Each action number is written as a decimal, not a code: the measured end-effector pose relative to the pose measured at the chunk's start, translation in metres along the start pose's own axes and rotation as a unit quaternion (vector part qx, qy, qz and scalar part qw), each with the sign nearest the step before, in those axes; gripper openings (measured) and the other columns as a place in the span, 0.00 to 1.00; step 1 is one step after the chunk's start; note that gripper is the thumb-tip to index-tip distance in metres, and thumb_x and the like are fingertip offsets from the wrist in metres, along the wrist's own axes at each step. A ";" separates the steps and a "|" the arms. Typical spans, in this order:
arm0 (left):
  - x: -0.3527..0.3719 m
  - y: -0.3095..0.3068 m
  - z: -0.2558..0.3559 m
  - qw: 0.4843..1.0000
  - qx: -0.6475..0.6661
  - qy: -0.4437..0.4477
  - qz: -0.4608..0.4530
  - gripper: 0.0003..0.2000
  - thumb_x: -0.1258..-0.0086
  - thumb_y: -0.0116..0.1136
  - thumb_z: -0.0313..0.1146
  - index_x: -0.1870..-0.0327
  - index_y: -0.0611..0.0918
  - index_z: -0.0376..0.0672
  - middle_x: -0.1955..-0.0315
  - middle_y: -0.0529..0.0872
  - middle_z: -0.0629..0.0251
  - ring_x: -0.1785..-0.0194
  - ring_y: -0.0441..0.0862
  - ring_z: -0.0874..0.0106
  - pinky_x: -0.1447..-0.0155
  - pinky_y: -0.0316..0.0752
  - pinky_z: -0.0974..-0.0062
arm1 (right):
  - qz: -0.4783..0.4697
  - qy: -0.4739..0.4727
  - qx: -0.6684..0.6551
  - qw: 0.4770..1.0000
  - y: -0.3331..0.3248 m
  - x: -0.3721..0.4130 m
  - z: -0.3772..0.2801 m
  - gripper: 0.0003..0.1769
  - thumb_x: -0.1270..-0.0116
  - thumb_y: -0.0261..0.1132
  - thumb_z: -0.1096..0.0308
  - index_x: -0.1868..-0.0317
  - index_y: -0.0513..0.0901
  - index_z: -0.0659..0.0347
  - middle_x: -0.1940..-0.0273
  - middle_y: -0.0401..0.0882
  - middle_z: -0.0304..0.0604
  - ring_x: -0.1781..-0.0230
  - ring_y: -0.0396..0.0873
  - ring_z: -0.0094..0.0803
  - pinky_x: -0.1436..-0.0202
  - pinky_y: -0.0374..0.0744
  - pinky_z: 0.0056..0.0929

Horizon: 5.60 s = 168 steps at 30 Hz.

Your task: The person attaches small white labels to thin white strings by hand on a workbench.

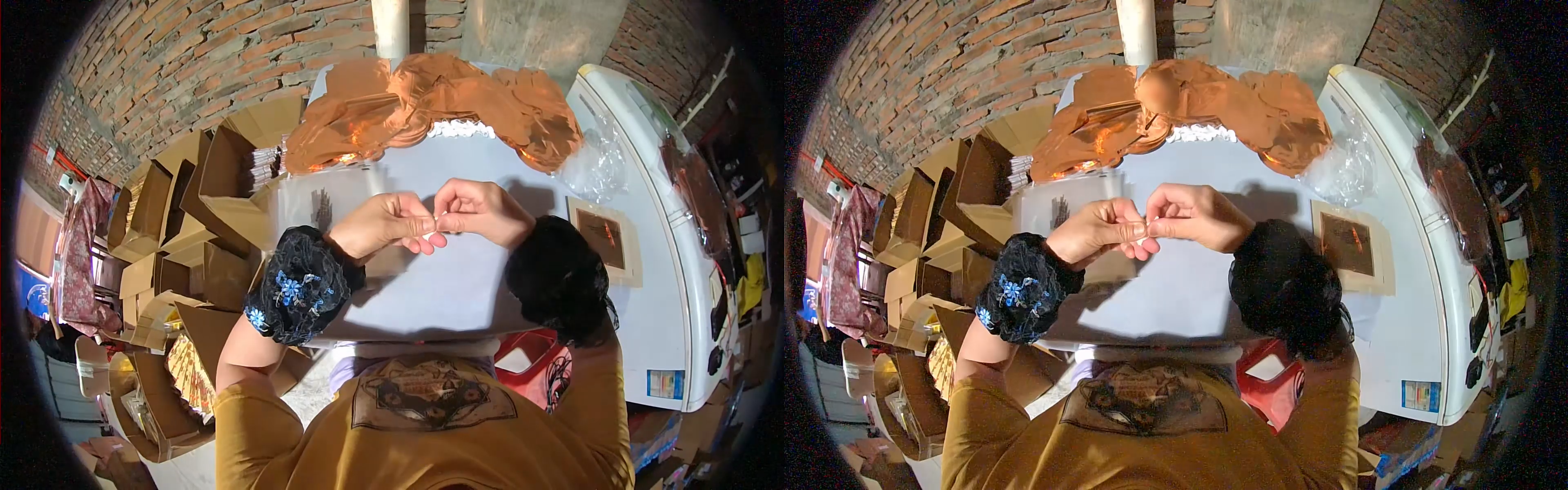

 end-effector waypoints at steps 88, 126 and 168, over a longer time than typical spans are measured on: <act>0.078 -0.079 -0.012 0.820 -0.400 0.188 0.364 0.11 0.32 0.54 0.23 0.50 0.76 0.34 0.58 0.79 0.55 0.58 0.79 0.65 0.52 0.74 0.73 | 0.502 -0.090 0.461 0.726 -0.237 -0.049 0.154 0.09 0.47 0.68 0.69 0.65 0.80 0.58 0.70 0.79 0.43 0.70 0.79 0.37 0.65 0.77 0.34; 0.102 0.073 -0.081 0.810 -0.545 0.211 0.043 0.08 0.36 0.52 0.25 0.57 0.80 0.40 0.63 0.83 0.63 0.60 0.82 0.63 0.56 0.79 0.68 | 0.034 0.043 0.437 0.898 0.145 0.147 0.170 0.12 0.42 0.63 0.65 0.58 0.82 0.57 0.62 0.80 0.48 0.62 0.80 0.43 0.62 0.79 0.40; 0.049 -0.021 0.071 0.935 -0.229 0.186 0.196 0.04 0.31 0.58 0.30 0.60 0.78 0.43 0.64 0.76 0.77 0.64 0.71 0.84 0.60 0.67 0.83 | 0.154 -0.003 -0.295 0.943 0.050 0.014 -0.009 0.08 0.27 0.54 0.64 0.62 0.73 0.60 0.75 0.62 0.28 0.80 0.55 0.13 0.78 0.54 0.14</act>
Point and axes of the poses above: each hand's wrist, its own x-axis away from the middle knuckle, its own y-axis out of the palm, z = x × y, the point moved 10 cm from there along -x, towards the middle knuckle
